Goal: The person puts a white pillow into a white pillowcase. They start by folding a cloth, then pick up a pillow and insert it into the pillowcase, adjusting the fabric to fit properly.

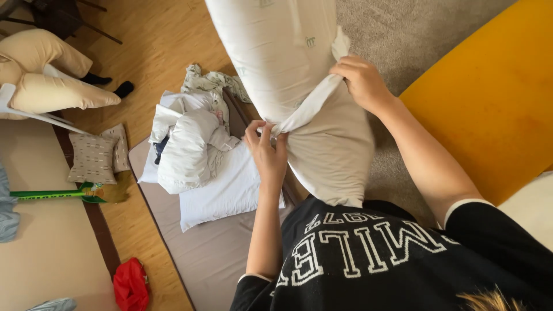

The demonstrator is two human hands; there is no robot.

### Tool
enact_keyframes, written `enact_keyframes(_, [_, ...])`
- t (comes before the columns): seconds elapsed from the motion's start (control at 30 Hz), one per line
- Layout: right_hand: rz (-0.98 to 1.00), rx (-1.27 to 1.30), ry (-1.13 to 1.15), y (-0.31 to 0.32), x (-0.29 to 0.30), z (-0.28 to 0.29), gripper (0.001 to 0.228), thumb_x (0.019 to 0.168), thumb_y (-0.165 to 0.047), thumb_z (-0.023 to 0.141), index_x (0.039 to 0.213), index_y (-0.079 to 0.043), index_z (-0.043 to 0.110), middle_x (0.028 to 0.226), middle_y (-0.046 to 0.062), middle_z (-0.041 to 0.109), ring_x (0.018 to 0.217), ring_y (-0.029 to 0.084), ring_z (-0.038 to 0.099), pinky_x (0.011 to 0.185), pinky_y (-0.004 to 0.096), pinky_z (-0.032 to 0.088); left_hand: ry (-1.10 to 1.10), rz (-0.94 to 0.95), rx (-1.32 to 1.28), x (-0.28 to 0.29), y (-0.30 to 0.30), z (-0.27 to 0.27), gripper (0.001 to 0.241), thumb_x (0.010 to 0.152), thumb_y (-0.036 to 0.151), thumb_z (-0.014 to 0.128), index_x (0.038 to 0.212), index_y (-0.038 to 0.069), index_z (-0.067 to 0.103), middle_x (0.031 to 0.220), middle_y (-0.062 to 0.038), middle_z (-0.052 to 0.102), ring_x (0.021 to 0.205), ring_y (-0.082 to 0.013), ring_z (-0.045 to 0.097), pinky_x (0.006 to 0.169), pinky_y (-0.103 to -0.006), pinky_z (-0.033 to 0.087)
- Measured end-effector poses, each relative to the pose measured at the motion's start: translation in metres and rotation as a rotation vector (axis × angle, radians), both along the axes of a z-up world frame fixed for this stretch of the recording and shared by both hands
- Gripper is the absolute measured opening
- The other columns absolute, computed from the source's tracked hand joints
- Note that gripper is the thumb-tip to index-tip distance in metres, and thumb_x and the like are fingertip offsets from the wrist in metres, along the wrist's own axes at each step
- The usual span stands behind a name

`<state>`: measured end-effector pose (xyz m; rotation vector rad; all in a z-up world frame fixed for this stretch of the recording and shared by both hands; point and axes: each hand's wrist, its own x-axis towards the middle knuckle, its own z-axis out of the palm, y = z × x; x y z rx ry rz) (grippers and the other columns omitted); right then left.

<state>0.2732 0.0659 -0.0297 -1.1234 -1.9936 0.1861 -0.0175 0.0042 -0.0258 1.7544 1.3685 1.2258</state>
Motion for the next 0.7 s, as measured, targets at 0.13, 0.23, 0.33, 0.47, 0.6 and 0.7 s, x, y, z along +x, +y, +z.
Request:
enact_keyframes(0.13, [-0.050, 0.204, -0.094, 0.002, -0.019, 0.020, 0.022, 0.099, 0.020, 0.057, 0.100, 0.005, 0.073, 0.087, 0.011, 0.065, 0.082, 0.028, 0.053, 0.077, 0.038, 0.043, 0.491, 0.118, 0.366, 0.018, -0.005, 0.008, 0.044, 0.085, 0.027, 0.079, 0.122, 0.014, 0.059, 0.132, -0.007, 0.053, 0.135, -0.0333, 0.048, 0.115, -0.0737, 0.025])
enact_keyframes(0.23, [-0.042, 0.286, -0.166, -0.006, -0.031, 0.047, 0.023, 0.101, 0.019, 0.058, 0.096, 0.003, 0.073, 0.083, 0.009, 0.062, 0.078, 0.028, 0.050, 0.079, 0.039, 0.043, 0.514, 0.058, 0.329, 0.058, -0.009, 0.013, 0.071, 0.090, 0.045, 0.076, 0.145, 0.012, 0.045, 0.144, -0.007, 0.053, 0.140, -0.0299, 0.045, 0.120, -0.0692, 0.013])
enact_keyframes(0.33, [-0.028, 0.349, -0.233, -0.017, -0.046, 0.072, 0.016, 0.102, 0.010, 0.064, 0.093, 0.000, 0.073, 0.081, 0.008, 0.061, 0.080, 0.027, 0.052, 0.079, 0.039, 0.044, 0.345, 0.106, 0.208, 0.079, 0.006, 0.003, 0.053, 0.083, 0.020, 0.059, 0.133, 0.007, 0.048, 0.130, -0.009, 0.057, 0.140, -0.0330, 0.043, 0.120, -0.0607, 0.014])
enact_keyframes(0.47, [0.067, 0.357, -0.268, -0.032, -0.056, 0.091, 0.012, 0.101, 0.002, 0.075, 0.090, -0.002, 0.072, 0.076, 0.004, 0.061, 0.081, 0.023, 0.052, 0.081, 0.036, 0.044, -0.101, 0.121, 0.214, 0.075, -0.006, 0.033, 0.016, 0.091, -0.001, 0.047, 0.100, 0.007, 0.058, 0.099, -0.006, 0.059, 0.107, -0.0272, 0.044, 0.096, -0.0375, 0.033])
enact_keyframes(0.6, [0.022, 0.434, -0.354, -0.030, -0.045, 0.077, 0.015, 0.091, -0.015, 0.078, 0.080, -0.015, 0.067, 0.075, -0.003, 0.059, 0.090, 0.015, 0.052, 0.096, 0.035, 0.045, -0.187, 0.171, 0.094, 0.053, -0.011, -0.015, 0.034, 0.086, -0.005, 0.053, 0.109, 0.019, 0.062, 0.105, 0.001, 0.061, 0.115, -0.0178, 0.054, 0.116, -0.0611, -0.005])
enact_keyframes(0.7, [0.056, 0.175, -0.432, -0.024, -0.009, 0.049, 0.027, 0.086, -0.039, 0.087, 0.093, -0.016, 0.076, 0.088, -0.004, 0.076, 0.100, 0.026, 0.054, 0.106, 0.040, 0.029, -0.259, 0.128, 0.108, 0.037, -0.015, 0.001, 0.039, 0.077, -0.001, 0.049, 0.109, 0.019, 0.059, 0.110, 0.000, 0.066, 0.114, -0.0188, 0.062, 0.124, -0.0498, -0.005])
